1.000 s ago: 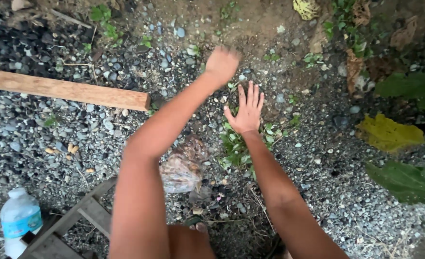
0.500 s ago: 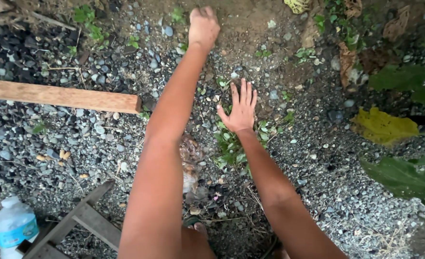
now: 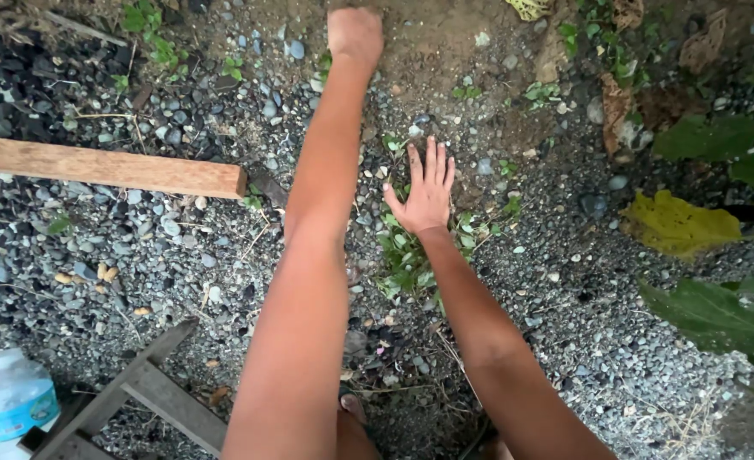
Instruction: Pulling out weeds from the ground by hand.
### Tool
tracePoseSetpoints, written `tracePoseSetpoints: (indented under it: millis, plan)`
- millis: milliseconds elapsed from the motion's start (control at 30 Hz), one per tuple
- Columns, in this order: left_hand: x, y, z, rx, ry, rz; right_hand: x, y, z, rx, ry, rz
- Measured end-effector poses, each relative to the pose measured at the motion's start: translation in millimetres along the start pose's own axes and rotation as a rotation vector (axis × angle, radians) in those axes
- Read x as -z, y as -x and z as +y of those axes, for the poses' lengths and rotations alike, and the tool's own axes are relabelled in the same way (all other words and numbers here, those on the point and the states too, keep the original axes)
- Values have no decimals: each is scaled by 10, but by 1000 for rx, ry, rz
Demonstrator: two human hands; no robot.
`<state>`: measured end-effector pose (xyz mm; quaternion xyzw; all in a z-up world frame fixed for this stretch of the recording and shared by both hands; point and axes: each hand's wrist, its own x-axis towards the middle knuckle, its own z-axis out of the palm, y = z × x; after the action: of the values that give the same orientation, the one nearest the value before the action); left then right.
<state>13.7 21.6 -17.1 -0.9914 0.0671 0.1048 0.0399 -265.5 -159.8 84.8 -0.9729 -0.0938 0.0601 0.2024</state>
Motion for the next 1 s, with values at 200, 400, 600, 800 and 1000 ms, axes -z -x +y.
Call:
tracePoseSetpoints:
  millis: [200, 400, 600, 800, 1000]
  plan:
    - [35, -27, -27, -36, 121, 29, 7, -37, 10, 13, -14, 35]
    - [557, 1024, 96, -229, 162, -65, -24, -8, -19, 31, -24, 43]
    - [758, 1753, 160, -196, 380, -194, -46, 12, 18, 24, -12, 25]
    - [493, 895, 21, 119, 499, 468, -45, 25, 13, 21, 6, 43]
    - [66, 304, 145, 116, 176, 282, 0, -4, 11, -10, -16, 50]
